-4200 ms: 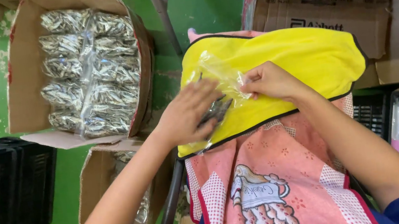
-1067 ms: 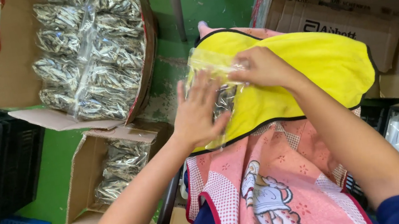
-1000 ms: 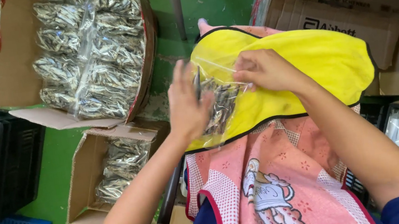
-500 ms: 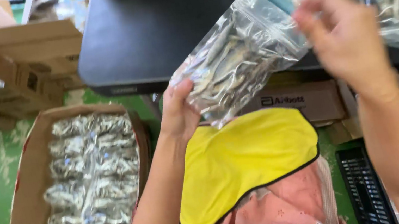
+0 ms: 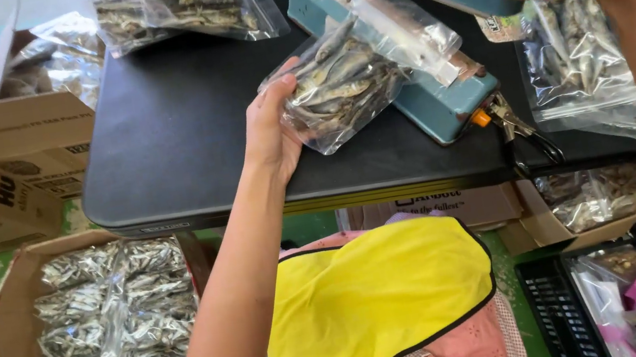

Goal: The person places dried fish into plastic bags and uses a heat sealer to seal the bags before placing them near other packaged items.

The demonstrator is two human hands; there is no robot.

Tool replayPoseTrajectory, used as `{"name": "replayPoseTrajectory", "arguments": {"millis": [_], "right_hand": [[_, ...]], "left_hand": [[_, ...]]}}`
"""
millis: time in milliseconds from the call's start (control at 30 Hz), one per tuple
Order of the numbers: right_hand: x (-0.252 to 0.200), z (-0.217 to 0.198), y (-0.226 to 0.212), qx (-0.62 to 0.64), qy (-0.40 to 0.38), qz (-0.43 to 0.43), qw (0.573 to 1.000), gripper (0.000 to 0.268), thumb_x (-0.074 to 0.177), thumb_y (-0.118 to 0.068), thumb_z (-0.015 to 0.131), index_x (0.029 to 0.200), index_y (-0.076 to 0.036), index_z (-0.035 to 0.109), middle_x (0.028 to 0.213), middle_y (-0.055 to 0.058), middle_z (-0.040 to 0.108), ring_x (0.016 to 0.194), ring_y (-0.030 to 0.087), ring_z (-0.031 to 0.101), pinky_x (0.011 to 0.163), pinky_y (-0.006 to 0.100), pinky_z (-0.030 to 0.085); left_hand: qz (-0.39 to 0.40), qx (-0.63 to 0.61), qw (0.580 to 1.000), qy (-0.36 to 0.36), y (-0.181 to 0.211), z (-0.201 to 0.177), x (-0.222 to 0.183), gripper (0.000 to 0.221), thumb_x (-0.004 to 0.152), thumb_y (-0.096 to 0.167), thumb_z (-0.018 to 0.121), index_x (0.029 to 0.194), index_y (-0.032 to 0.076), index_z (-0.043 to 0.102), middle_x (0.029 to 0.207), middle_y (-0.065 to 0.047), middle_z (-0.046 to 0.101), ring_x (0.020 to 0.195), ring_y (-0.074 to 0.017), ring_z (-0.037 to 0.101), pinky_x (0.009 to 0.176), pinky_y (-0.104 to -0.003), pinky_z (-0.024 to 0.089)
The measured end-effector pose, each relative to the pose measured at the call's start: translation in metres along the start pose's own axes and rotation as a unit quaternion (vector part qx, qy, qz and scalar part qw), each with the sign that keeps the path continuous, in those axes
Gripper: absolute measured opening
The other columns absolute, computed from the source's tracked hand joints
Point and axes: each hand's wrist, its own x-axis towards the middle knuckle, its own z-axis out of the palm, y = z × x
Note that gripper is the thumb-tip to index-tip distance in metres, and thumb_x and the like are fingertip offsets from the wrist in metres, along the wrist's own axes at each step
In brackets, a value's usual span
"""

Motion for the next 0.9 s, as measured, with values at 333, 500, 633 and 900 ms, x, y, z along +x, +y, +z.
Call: {"name": "replayPoseTrajectory", "arguments": {"millis": [333, 500, 633, 900], "right_hand": [[-0.033, 0.048, -0.029, -0.063, 0.026, 0.227, 0.972, 0.071, 0.115, -0.055, 0.026, 0.164, -0.015, 0.059, 0.089, 0.028, 0.076, 0.096, 0.052, 0.067, 0.079, 0.054, 0.045], [-0.038, 0.059, -0.029, -0.049, 0.054, 0.225, 0.972, 0.070, 0.116, -0.054, 0.027, 0.162, -0.015, 0.063, 0.061, 0.021, 0.064, 0.067, 0.046, 0.063, 0.063, 0.050, 0.040], [-0.040, 0.065, -0.030, -0.044, 0.078, 0.227, 0.970, 0.067, 0.118, -0.053, 0.031, 0.159, -0.014, 0.067, 0.059, 0.022, 0.065, 0.055, 0.038, 0.056, 0.059, 0.048, 0.038], [-0.044, 0.071, -0.026, -0.046, 0.101, 0.192, 0.975, 0.069, 0.120, -0.052, 0.031, 0.158, -0.008, 0.068, 0.074, 0.020, 0.072, 0.063, 0.039, 0.062, 0.071, 0.049, 0.042]], "left_hand": [[-0.016, -0.004, 1.000, -0.025, 0.003, 0.005, -0.003, 0.064, 0.080, 0.025, 0.069, 0.140, 0.004, 0.059, 0.112, -0.015, 0.071, 0.088, -0.0309, 0.073, 0.066, -0.054, 0.065], [-0.020, -0.005, 1.000, -0.024, 0.004, 0.005, -0.004, 0.065, 0.080, 0.024, 0.069, 0.141, 0.004, 0.058, 0.115, -0.016, 0.071, 0.092, -0.0321, 0.073, 0.068, -0.055, 0.065], [-0.020, -0.014, 0.999, -0.032, 0.002, 0.003, -0.002, 0.060, 0.084, 0.022, 0.067, 0.141, 0.005, 0.058, 0.116, -0.015, 0.070, 0.094, -0.0321, 0.072, 0.068, -0.055, 0.065], [-0.029, -0.012, 0.999, -0.022, 0.004, 0.007, -0.008, 0.066, 0.079, 0.024, 0.070, 0.141, 0.006, 0.057, 0.122, -0.017, 0.069, 0.103, -0.0332, 0.071, 0.077, -0.056, 0.064]]}}
